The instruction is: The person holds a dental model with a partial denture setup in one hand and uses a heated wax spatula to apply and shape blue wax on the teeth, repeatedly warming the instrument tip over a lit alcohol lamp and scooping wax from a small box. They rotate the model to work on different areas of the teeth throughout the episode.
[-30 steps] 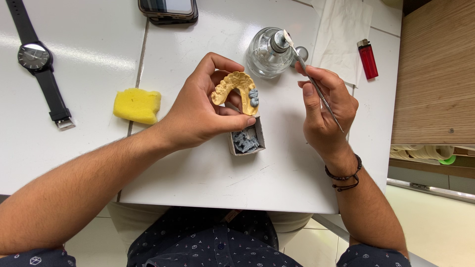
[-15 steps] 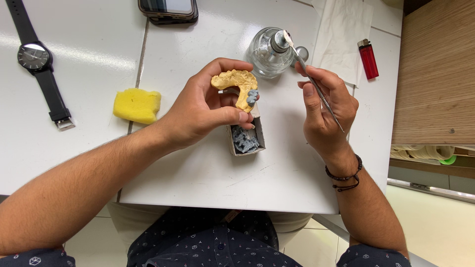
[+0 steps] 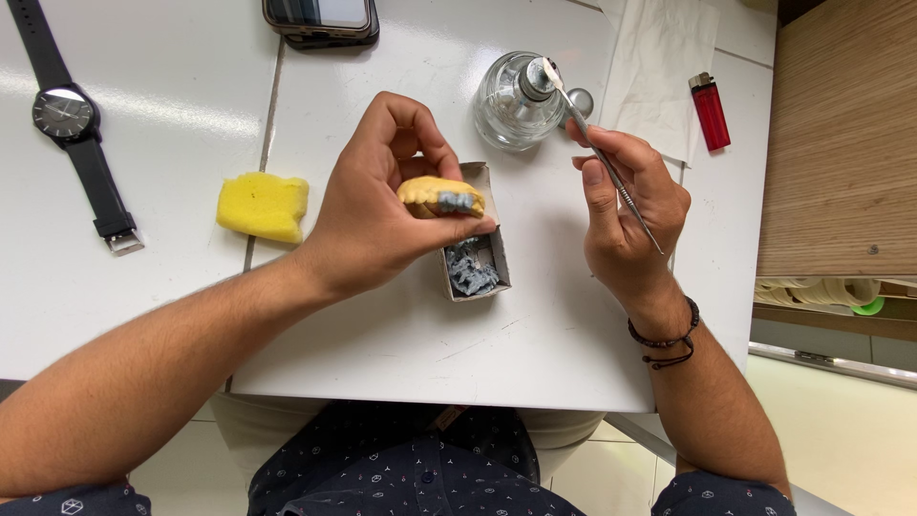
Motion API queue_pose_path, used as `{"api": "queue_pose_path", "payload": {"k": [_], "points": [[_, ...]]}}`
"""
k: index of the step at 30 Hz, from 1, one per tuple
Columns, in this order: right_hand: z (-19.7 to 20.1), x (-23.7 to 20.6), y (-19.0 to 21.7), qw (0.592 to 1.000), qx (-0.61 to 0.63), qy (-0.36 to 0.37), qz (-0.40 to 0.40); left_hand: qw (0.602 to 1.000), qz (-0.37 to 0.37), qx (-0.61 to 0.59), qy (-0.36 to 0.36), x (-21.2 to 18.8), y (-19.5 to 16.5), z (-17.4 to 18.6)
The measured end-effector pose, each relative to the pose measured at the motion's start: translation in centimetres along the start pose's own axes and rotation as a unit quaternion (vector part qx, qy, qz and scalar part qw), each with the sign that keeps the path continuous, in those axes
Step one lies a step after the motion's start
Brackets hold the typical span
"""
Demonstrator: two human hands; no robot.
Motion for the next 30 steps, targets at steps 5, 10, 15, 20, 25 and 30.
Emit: {"api": "queue_pose_path", "payload": {"k": [5,10,15,20,25,30], "points": [[0.0,0.1,0.0,1.000,-0.003,-0.003,0.006,0.992,0.012,0.121,-0.026,0.1,-0.4,0.2],[0.0,0.1,0.1,1.000,-0.005,-0.003,0.005,0.986,0.167,-0.005,-0.001,0.5,-0.5,-0.1],[0.0,0.1,0.3,1.000,-0.008,-0.003,0.002,0.983,0.176,0.042,0.014,0.4,-1.0,-0.1],[0.3,0.0,-0.3,1.000,-0.013,-0.003,0.016,0.985,0.165,0.024,0.034,0.6,-0.7,-0.1],[3.9,0.2,-2.2,0.986,-0.012,-0.154,0.061,0.995,0.077,-0.023,0.062,0.1,-0.3,-0.3],[11.9,0.5,-6.7,0.941,0.028,-0.336,0.013,0.987,0.084,-0.085,0.112,-0.1,-0.2,-0.9]]}}
Point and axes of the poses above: each hand's wrist, its own x-axis towards the middle knuckle, its own z-axis out of the back of the hand, y = z × x, the point moved 2 cm from there along x, towards the middle knuckle, and after that the axes turned 13 degrees about x, right-handed, at the moved point
